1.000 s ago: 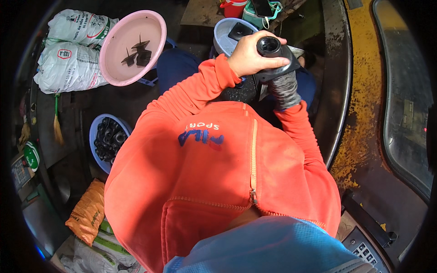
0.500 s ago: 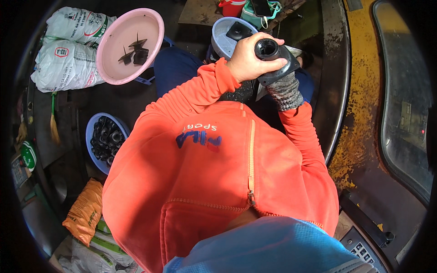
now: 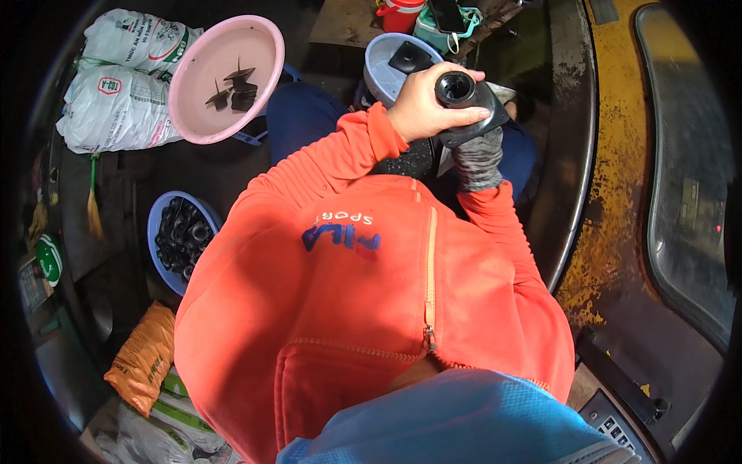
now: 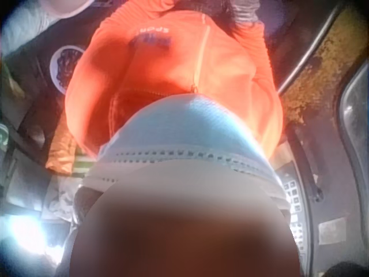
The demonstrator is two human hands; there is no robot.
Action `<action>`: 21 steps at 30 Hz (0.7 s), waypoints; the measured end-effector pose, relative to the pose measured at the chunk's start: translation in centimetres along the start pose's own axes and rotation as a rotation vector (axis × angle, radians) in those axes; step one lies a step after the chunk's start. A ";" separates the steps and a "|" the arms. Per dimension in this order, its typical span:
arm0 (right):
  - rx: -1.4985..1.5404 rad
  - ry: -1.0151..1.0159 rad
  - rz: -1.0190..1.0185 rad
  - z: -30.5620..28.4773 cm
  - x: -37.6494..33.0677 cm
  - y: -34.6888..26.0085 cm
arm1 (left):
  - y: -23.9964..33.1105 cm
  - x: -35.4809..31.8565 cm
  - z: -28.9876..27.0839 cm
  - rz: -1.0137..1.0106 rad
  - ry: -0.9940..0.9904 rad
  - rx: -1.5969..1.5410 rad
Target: The person sits on the floor and repeatedly cleans small black molded parts by hand, rubbing each part and placing it into a blue basin. The person handles the parts one at a time, rotating them to clean different sides.
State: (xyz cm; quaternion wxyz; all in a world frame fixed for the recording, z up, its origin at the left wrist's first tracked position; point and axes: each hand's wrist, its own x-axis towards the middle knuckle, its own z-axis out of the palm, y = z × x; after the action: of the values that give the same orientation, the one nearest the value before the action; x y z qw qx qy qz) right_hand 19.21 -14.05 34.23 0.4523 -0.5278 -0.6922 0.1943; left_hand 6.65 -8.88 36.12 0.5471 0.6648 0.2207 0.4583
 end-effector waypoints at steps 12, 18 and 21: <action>-0.192 -0.250 -0.151 -1.5 -0.2 -1.2 | 1.0 -0.7 -0.2 0.066 -0.088 0.047; 0.317 -0.309 0.047 -1.9 -2.3 -0.6 | 1.2 0.1 -1.7 0.023 -0.473 -0.284; 0.449 -0.264 0.102 -0.3 -0.2 -3.6 | 1.0 0.6 -2.3 -0.063 -0.740 -0.470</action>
State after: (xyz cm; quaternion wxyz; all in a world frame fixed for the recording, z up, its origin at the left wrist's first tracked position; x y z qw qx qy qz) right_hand 17.52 -15.61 36.97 0.4534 -0.4186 -0.6574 0.4325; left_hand 4.80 -7.49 37.23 0.7394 0.6345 -0.0802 0.2103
